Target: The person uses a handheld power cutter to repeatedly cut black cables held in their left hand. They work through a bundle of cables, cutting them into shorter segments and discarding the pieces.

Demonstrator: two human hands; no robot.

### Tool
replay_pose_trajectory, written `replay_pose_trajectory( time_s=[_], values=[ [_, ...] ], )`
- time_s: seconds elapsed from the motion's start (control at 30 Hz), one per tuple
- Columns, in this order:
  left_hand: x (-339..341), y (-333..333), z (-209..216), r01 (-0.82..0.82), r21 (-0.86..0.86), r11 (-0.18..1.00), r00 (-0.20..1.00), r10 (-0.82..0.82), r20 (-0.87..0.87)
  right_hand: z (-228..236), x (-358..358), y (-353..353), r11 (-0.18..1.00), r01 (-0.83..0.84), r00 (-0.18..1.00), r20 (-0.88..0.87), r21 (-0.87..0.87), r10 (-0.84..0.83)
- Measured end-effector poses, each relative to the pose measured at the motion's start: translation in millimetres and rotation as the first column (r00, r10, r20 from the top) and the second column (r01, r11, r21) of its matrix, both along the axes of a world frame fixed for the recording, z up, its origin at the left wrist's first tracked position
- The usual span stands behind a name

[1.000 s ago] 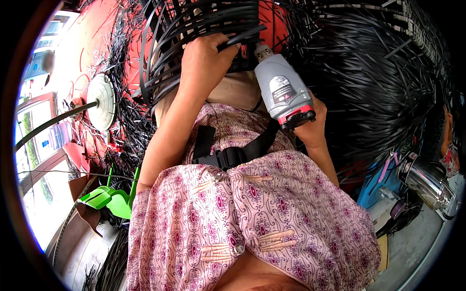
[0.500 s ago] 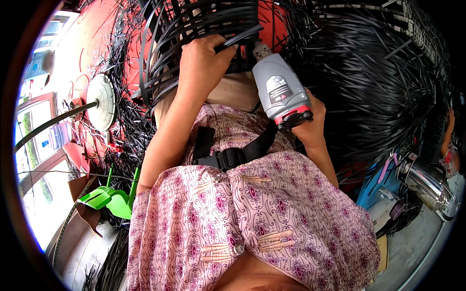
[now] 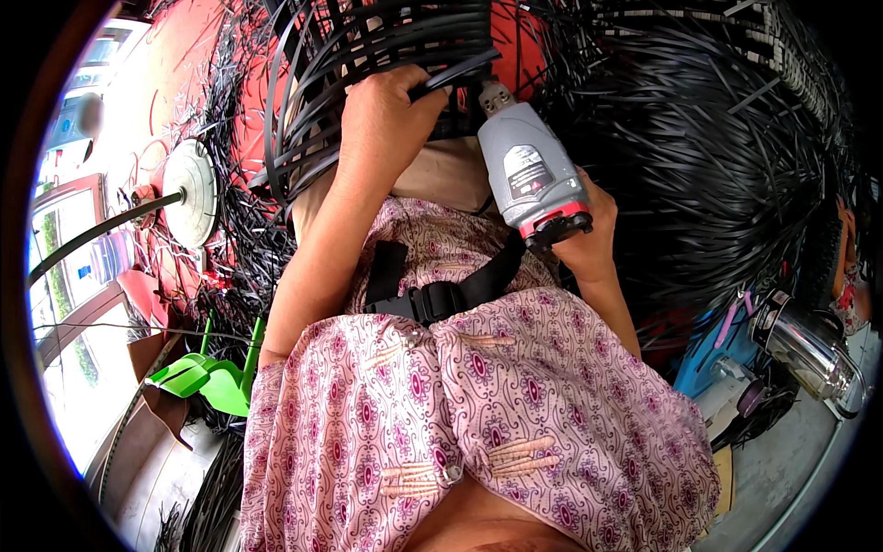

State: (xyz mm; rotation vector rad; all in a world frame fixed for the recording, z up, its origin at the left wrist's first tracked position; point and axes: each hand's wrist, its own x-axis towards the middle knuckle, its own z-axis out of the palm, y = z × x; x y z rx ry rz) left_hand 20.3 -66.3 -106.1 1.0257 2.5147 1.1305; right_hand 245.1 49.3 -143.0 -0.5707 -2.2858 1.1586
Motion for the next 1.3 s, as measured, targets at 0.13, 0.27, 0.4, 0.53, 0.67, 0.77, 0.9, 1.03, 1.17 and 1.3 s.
replay_pose_trajectory(
  time_s=[0.13,0.27,0.4,0.53,0.67,0.77,0.9,1.03,1.17,1.3],
  values=[
    [0.6,0.9,0.7,0.0,-0.003,1.0,1.0,0.0,0.004,-1.4,0.9,-1.1,1.0,0.016,0.999,0.033,-0.009,-0.015],
    [0.5,1.0,1.3,0.003,-0.005,1.0,1.0,-0.003,0.002,-2.9,0.7,-0.1,1.0,0.013,0.999,0.04,-0.017,-0.012],
    [0.8,0.9,2.5,-0.004,-0.018,1.0,1.0,0.005,0.025,-1.3,-0.1,0.0,1.0,0.006,0.999,0.046,-0.007,-0.005],
    [0.7,1.3,1.7,-0.004,-0.024,1.0,1.0,0.004,0.004,10.3,-6.3,-7.8,0.997,0.043,0.997,0.07,-0.06,-0.039],
    [-0.8,2.1,0.0,-0.001,-0.027,1.0,1.0,0.001,0.003,9.0,-6.4,-14.5,0.993,0.088,0.991,0.112,-0.077,-0.079],
    [-2.5,3.6,0.5,0.019,-0.028,0.999,1.0,-0.019,-0.014,9.0,-8.3,-14.9,0.99,0.113,0.989,0.106,-0.083,-0.104],
    [-7.9,-1.1,-8.0,0.107,0.021,0.994,0.99,-0.104,-0.095,13.4,8.7,-1.3,0.989,0.111,0.993,-0.017,-0.094,-0.113],
    [-1.7,-11.7,1.8,0.051,0.065,0.997,0.976,-0.064,0.21,66.1,23.6,26.8,0.807,0.473,0.863,0.0,-0.355,-0.506],
    [-1.0,-52.6,13.1,0.231,0.118,0.966,0.945,-0.194,-0.264,102.7,53.4,109.8,0.752,0.66,0.744,-0.132,-0.013,-0.655],
    [11.5,-88.3,37.8,0.105,0.238,0.965,0.949,-0.026,-0.314,125.0,105.7,200.5,0.436,0.575,0.461,0.167,0.692,-0.872]
  ],
)
